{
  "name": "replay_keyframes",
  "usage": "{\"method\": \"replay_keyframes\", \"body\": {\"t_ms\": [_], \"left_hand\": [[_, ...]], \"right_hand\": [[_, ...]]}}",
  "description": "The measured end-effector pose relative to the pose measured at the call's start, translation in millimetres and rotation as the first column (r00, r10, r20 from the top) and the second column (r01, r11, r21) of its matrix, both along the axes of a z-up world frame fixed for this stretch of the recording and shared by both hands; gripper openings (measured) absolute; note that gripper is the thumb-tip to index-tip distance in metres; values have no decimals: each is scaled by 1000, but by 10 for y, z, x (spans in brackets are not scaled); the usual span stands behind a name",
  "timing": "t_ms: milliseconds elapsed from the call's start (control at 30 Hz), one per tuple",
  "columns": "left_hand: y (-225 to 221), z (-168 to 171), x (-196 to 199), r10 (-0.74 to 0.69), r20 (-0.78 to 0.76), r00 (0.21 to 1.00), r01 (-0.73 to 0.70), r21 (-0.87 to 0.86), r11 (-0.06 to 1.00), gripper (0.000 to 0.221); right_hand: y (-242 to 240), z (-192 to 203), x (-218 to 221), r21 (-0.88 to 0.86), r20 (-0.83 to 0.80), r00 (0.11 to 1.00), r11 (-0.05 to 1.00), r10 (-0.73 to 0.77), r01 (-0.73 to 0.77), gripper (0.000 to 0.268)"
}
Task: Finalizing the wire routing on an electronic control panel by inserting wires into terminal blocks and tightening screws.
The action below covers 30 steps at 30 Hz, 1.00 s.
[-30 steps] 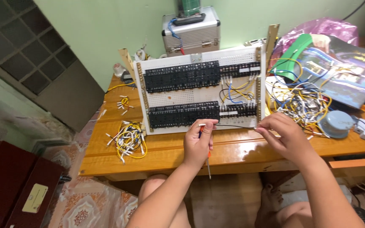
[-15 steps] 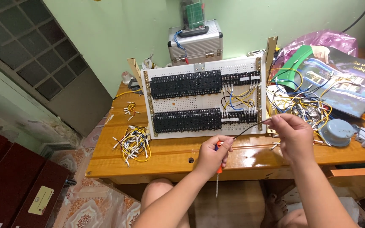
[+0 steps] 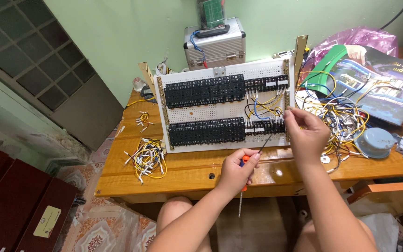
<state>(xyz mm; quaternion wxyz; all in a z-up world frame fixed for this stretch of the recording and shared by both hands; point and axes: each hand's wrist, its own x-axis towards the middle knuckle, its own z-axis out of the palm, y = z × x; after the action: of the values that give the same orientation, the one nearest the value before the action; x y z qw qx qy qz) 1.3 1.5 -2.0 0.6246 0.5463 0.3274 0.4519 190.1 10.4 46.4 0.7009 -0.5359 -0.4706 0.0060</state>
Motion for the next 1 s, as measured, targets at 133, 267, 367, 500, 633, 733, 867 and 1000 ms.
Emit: {"method": "replay_keyframes", "body": {"t_ms": [133, 267, 367, 500, 633, 733, 867, 1000], "left_hand": [[-17, 43, -36, 13, -17, 1000, -13, -16, 1000, 19], [-19, 275, -146, 6, 36, 999, -11, 144, 990, 43], [6, 492, -210, -29, 83, 996, -9, 415, 910, 66], [146, 958, -244, 152, 159, 976, -220, 699, 681, 56], [415, 1408, -1, 194, 201, 960, -267, 861, 433, 44], [675, 1627, 238, 250, 225, 942, -268, 952, 151, 42], [850, 1614, 507, 253, 201, 947, -234, 966, 111, 43], [998, 1543, 662, 254, 207, 945, -239, 966, 100, 43]], "right_hand": [[156, 144, -82, -95, -89, 995, 994, 50, -59, 10], [370, 49, 20, -67, -175, 984, 997, 30, -42, 9], [410, 132, -2, -54, -180, 982, 997, 49, -59, 13], [513, 225, -51, -72, -200, 978, 994, 66, -82, 17], [542, 270, -118, -98, -288, 958, 994, 17, -47, 13], [572, 254, -137, -91, -314, 949, 996, -18, -11, 9], [552, 312, -201, -117, -308, 947, 992, -87, 53, 8], [552, 314, -206, -140, -272, 958, 989, -94, 58, 6]]}}
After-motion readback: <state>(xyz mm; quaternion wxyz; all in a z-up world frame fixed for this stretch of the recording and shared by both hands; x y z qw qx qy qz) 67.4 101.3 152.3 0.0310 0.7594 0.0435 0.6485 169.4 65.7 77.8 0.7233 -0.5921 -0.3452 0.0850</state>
